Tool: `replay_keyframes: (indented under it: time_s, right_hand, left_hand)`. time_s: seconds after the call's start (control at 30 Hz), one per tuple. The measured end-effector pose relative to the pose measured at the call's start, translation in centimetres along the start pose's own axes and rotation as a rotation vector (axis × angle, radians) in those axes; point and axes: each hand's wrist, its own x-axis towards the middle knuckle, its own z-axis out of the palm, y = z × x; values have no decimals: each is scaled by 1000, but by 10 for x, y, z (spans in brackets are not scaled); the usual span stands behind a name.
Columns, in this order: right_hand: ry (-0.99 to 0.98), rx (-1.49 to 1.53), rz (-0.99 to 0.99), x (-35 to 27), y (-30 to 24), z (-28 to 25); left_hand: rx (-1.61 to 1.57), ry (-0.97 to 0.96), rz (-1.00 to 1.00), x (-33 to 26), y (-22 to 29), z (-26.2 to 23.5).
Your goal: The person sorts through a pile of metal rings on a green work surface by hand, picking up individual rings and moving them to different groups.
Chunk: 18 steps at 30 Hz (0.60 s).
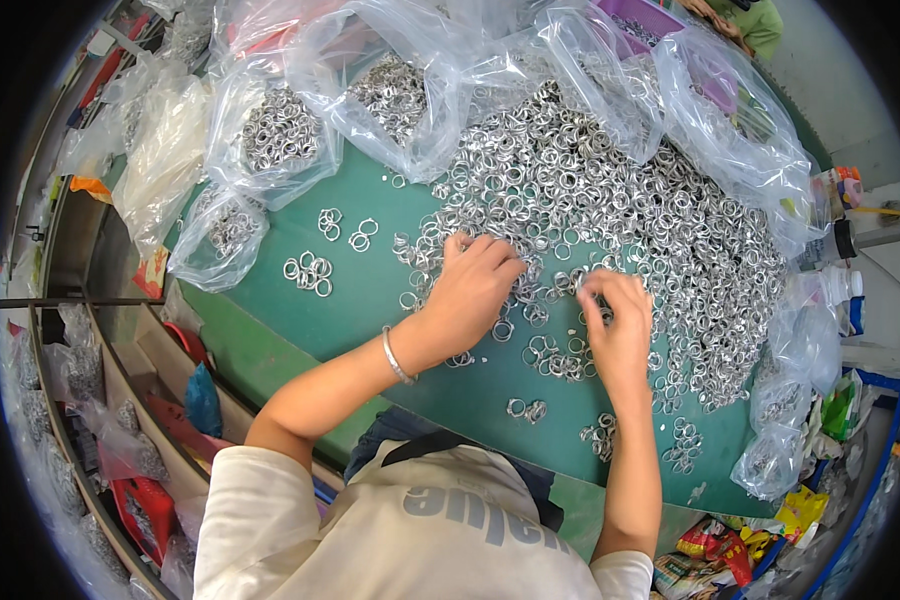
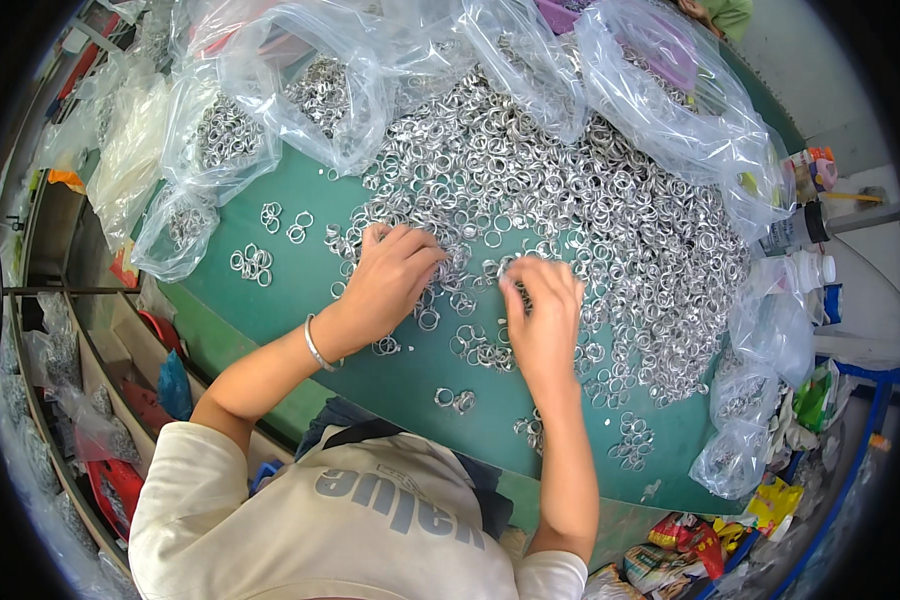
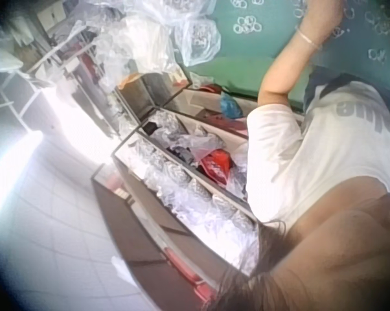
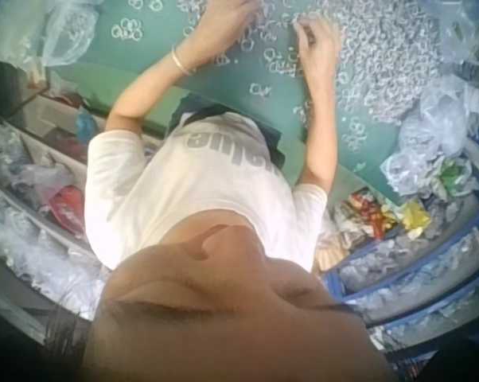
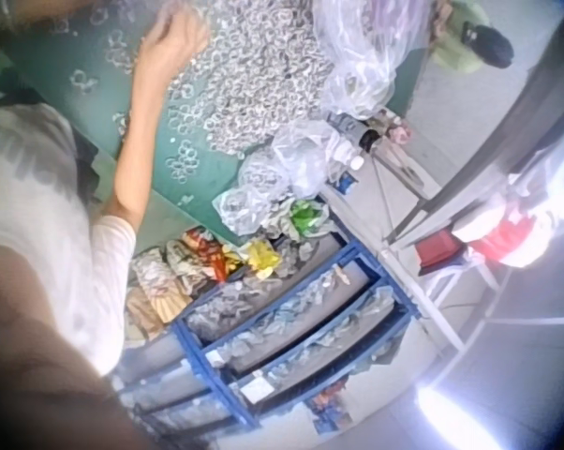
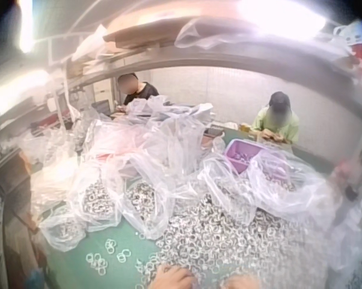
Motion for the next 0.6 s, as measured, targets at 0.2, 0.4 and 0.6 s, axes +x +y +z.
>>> replay_keyframes:
  time_s: [0.2, 0.4, 0.6]
  right_hand:
    - [-472, 367, 24, -59, -29, -28]
    - [-348, 137, -58, -84, -32, -29]
    - [-141, -2, 174, -93, -17, -35]
  left_hand:
    - [-46, 94, -26, -12, 4, 0]
    - [-40, 100, -41, -18, 17, -4]
    - [-208, -261, 88, -43, 53, -3]
